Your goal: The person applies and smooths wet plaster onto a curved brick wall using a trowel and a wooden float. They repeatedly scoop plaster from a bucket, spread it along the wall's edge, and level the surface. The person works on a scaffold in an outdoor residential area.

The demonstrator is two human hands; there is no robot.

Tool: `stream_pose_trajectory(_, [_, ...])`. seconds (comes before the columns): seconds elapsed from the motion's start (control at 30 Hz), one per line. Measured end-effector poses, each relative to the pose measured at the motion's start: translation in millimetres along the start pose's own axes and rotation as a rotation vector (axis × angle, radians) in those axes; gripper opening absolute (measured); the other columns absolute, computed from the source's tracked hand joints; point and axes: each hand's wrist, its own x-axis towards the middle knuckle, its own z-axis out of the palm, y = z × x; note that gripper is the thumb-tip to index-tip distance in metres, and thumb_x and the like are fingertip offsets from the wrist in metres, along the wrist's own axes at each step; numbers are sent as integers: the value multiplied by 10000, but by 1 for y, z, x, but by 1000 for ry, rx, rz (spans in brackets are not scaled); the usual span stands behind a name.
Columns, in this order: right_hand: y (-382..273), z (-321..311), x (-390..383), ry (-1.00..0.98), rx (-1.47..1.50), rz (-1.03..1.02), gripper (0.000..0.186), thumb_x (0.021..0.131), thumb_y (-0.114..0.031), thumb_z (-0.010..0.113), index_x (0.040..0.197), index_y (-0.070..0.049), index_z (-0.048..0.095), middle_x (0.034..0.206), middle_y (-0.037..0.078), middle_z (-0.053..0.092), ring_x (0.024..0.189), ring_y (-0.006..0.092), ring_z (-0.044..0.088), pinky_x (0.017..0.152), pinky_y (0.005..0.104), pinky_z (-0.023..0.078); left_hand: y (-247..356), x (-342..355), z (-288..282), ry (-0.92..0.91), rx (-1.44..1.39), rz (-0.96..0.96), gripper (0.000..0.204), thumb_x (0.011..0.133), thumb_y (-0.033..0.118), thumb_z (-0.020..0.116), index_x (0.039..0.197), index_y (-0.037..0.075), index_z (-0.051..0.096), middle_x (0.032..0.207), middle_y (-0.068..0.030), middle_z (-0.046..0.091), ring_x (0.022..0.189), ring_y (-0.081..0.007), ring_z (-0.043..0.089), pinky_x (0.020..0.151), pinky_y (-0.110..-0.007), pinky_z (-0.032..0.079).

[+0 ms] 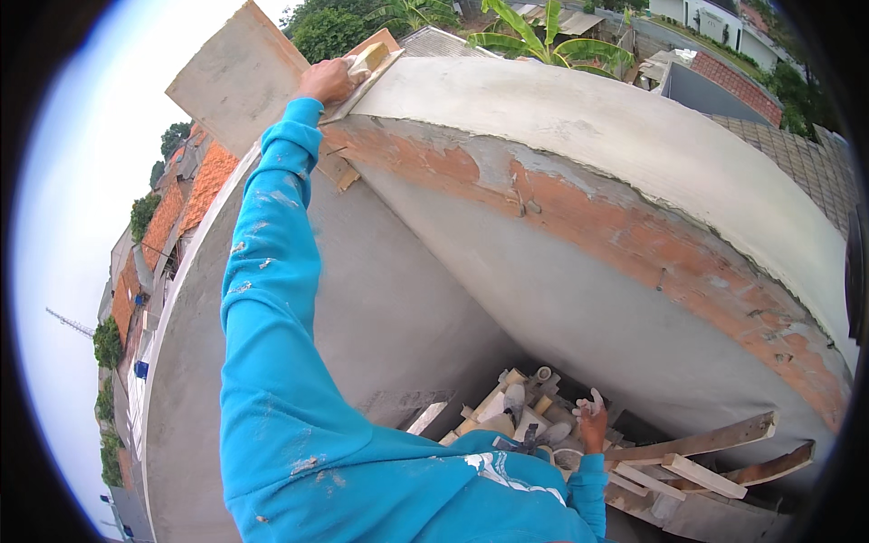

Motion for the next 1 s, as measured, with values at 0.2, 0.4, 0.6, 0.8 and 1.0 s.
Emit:
stream_pose_trajectory(0.2, [-29,16,30,-120,-163,-58,514,962,-106,549,1436,8,387,1012,97,647,850,156,644,804,279,520,33,-68,-32,104,20,117,608,940,567,517,1297,85,618,971,-233,701,891,-384,682,804,-473,525])
stream_pose_trajectory(0.4, [-44,15,55,-99,-97,-99,511,967,-112,544,1437,14,388,1021,102,653,835,156,648,796,277,516,65,-129,-62,85,-21,131,553,963,495,525,1343,98,587,911,-250,691,804,-378,679,752,-471,514])
stream_pose_trajectory(0.6, [-23,-4,52,-44,-127,-106,533,954,-96,545,1447,15,375,1026,101,651,802,149,645,713,266,505,48,-96,-42,176,-70,180,574,958,509,518,1388,130,543,1004,-232,694,919,-380,673,823,-466,520])
stream_pose_trajectory(0.8, [-35,-6,27,60,-194,-80,502,930,-79,541,1407,33,430,985,109,666,798,164,662,750,285,534,26,13,5,75,6,20,595,941,557,510,1372,150,556,1131,-210,675,1035,-386,647,892,-475,510])
stream_pose_trajectory(1.0, [8,-19,8,82,-57,-54,482,930,-64,541,1392,35,445,977,104,664,793,155,653,755,284,537,13,34,4,-6,12,-19,613,938,567,510,1377,141,550,1157,-204,668,1074,-370,635,919,-485,493])
